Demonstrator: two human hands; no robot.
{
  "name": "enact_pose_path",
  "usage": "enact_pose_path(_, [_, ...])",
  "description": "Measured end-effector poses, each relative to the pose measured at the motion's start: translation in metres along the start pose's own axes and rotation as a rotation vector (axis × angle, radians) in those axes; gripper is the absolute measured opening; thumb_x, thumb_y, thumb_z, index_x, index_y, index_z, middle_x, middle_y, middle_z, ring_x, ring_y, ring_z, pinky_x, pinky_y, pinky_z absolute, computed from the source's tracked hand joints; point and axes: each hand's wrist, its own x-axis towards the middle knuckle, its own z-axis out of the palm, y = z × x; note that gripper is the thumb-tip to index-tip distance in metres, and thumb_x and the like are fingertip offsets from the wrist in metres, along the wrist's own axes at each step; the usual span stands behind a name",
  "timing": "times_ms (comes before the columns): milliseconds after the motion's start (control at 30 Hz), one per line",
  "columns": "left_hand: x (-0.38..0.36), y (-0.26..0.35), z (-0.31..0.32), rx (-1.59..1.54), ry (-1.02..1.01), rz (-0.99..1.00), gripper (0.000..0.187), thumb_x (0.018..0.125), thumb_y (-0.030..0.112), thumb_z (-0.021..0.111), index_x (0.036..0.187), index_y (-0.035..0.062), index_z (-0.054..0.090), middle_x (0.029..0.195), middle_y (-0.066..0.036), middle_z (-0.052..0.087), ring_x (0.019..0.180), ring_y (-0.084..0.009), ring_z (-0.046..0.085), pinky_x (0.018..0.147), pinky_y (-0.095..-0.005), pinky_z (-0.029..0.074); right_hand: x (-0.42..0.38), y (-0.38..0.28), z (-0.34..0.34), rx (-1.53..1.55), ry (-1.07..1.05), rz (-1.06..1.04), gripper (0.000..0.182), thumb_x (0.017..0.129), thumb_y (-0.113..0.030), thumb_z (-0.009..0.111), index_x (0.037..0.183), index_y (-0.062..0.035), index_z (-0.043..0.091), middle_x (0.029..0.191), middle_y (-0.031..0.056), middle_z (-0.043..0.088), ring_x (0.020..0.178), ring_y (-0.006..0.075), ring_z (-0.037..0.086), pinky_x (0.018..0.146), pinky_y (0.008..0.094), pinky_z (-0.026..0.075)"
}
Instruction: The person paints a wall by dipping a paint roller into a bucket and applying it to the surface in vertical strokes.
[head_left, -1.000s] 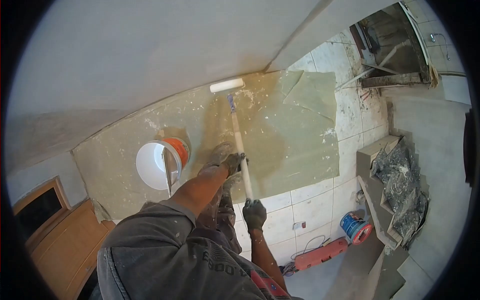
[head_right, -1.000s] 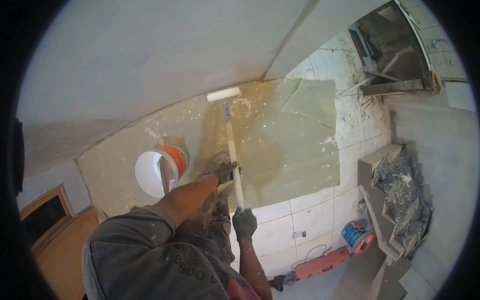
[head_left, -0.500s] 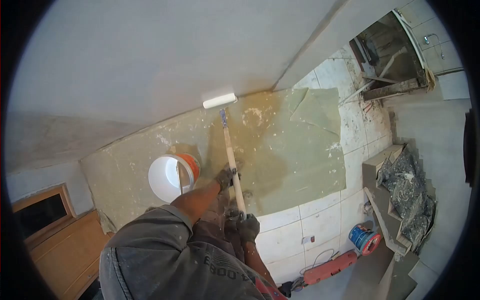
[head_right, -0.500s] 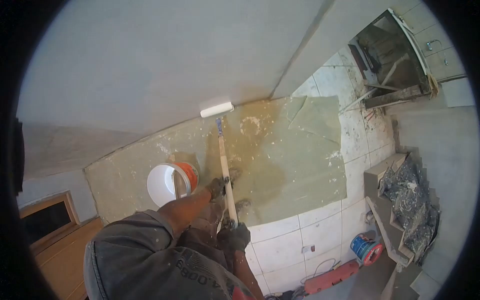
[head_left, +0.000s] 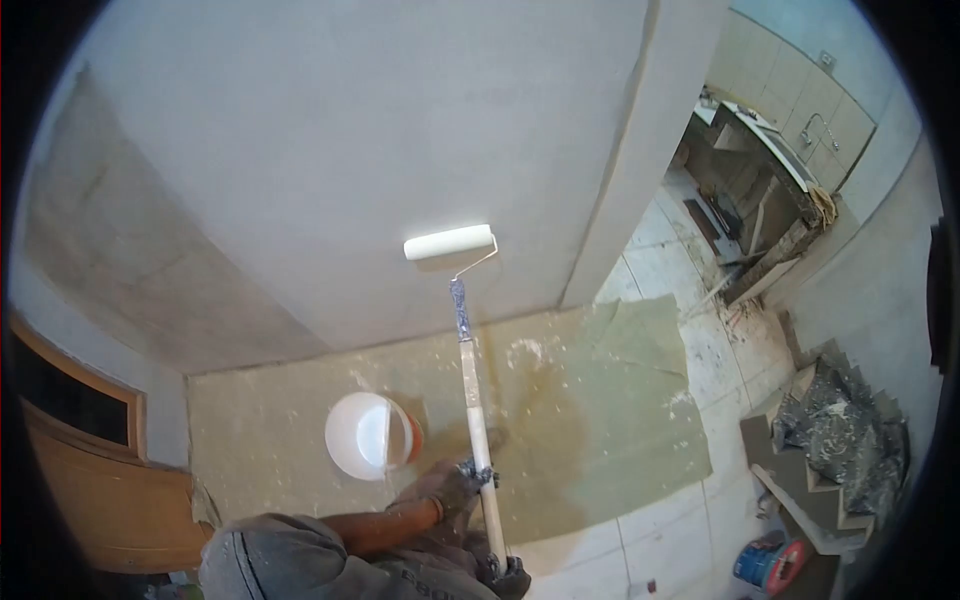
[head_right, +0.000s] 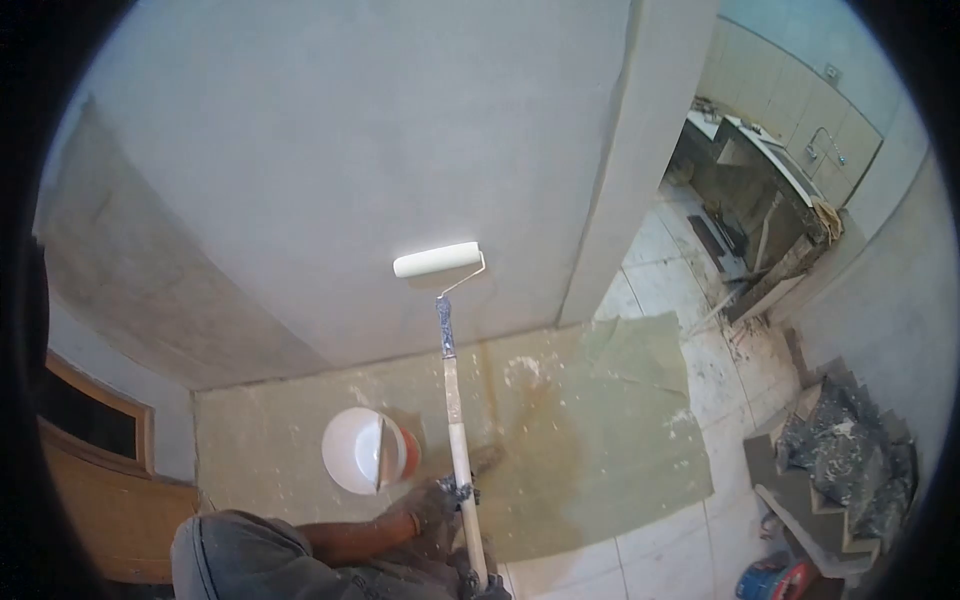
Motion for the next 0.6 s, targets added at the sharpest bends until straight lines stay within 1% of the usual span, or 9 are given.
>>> enact_pose_path(33, [-0.020, 0.076, 0.032, 0.607, 0.006, -0.013, 0.029, 0.096, 0.023, 0.065, 0.114, 0.0000, 0.062, 0.091, -0.009, 0.074, 0.081, -0.0150, 0.068, 0.073, -0.0320, 0.056, 0.006, 0.007, 0.012, 0.016, 0.046, -0.099, 0.033, 0.085, -0.037, 0.070, 0.095, -0.0064, 0.066, 0.074, 0.0198, 0.067, 0.063, 0.0391, 0.065, 0.056, 0.0473, 0.052])
enact_pose_path(67, [-0.015, 0.062, 0.028, 0.637, 0.025, 0.033, 0.029, 0.096, 0.023, 0.065, 0.114, 0.0000, 0.062, 0.091, -0.009, 0.074, 0.081, -0.0150, 0.068, 0.073, -0.0320, 0.056, 0.009, 0.012, 0.020, 0.030, 0.094, -0.198, 0.032, 0.084, -0.036, 0.070, 0.097, -0.0065, 0.065, 0.077, 0.0197, 0.067, 0.064, 0.0384, 0.065, 0.057, 0.0466, 0.052])
enact_pose_path(133, [-0.004, 0.029, 0.011, 0.275, 0.035, 0.110, 0.032, 0.100, 0.027, 0.060, 0.121, 0.0028, 0.059, 0.101, -0.008, 0.070, 0.090, -0.0164, 0.067, 0.079, -0.0311, 0.056, 0.016, 0.016, 0.030, 0.051, 0.206, -0.387, 0.031, 0.084, -0.033, 0.070, 0.100, -0.0068, 0.065, 0.083, 0.0195, 0.068, 0.065, 0.0370, 0.066, 0.058, 0.0452, 0.053])
enact_pose_path(233, [-0.030, 0.093, 0.035, 0.396, 0.056, 0.263, 0.031, 0.099, 0.027, 0.061, 0.119, 0.0033, 0.060, 0.100, -0.006, 0.070, 0.087, -0.0134, 0.066, 0.077, -0.0311, 0.056, 0.008, 0.035, 0.028, 0.053, 0.381, -0.639, 0.031, 0.083, -0.028, 0.070, 0.105, -0.0072, 0.064, 0.092, 0.0191, 0.070, 0.067, 0.0349, 0.067, 0.059, 0.0432, 0.055])
enact_pose_path(300, [-0.038, 0.125, 0.049, 0.524, 0.148, 0.425, 0.029, 0.099, 0.030, 0.061, 0.103, 0.0015, 0.064, 0.092, -0.008, 0.072, 0.084, -0.0155, 0.067, 0.075, -0.0326, 0.054, 0.035, 0.021, 0.032, 0.126, 0.212, -0.359, 0.038, 0.085, -0.041, 0.071, 0.076, -0.0062, 0.061, 0.064, 0.0201, 0.062, 0.060, 0.0428, 0.063, 0.054, 0.0488, 0.049])
enact_pose_path(367, [-0.046, 0.177, 0.059, 0.650, 0.116, 0.530, 0.033, 0.100, 0.034, 0.059, 0.099, 0.0012, 0.066, 0.088, -0.010, 0.070, 0.082, -0.0150, 0.067, 0.068, -0.0320, 0.055, 0.048, -0.027, 0.006, 0.228, 0.249, -0.437, 0.035, 0.089, -0.034, 0.069, 0.073, -0.0045, 0.060, 0.063, 0.0211, 0.060, 0.059, 0.0436, 0.061, 0.051, 0.0478, 0.046])
enact_pose_path(400, [-0.025, 0.168, 0.052, 0.737, 0.136, 0.737, 0.032, 0.099, 0.032, 0.061, 0.100, 0.0008, 0.065, 0.091, -0.009, 0.070, 0.079, -0.0153, 0.068, 0.069, -0.0313, 0.057, 0.055, -0.027, 0.002, 0.242, 0.258, -0.436, 0.036, 0.089, -0.035, 0.068, 0.073, -0.0043, 0.060, 0.064, 0.0213, 0.061, 0.060, 0.0440, 0.061, 0.051, 0.0481, 0.047])
enact_pose_path(433, [-0.036, 0.193, 0.067, 0.229, 0.063, 0.495, 0.029, 0.099, 0.029, 0.062, 0.103, 0.0009, 0.064, 0.094, -0.008, 0.070, 0.079, -0.0159, 0.068, 0.069, -0.0313, 0.058, 0.066, -0.038, 0.004, 0.252, 0.273, -0.430, 0.038, 0.090, -0.037, 0.068, 0.073, -0.0041, 0.060, 0.066, 0.0215, 0.062, 0.061, 0.0444, 0.062, 0.052, 0.0484, 0.048])
enact_pose_path(600, [-0.049, 0.275, 0.085, 0.167, -0.038, 0.552, 0.029, 0.099, 0.024, 0.061, 0.116, 0.0007, 0.058, 0.097, -0.010, 0.068, 0.081, -0.0184, 0.067, 0.071, -0.0308, 0.058, 0.063, -0.115, -0.062, 0.311, 0.253, -0.418, 0.045, 0.089, -0.049, 0.066, 0.079, -0.0049, 0.064, 0.073, 0.0211, 0.067, 0.069, 0.0435, 0.066, 0.061, 0.0500, 0.052])
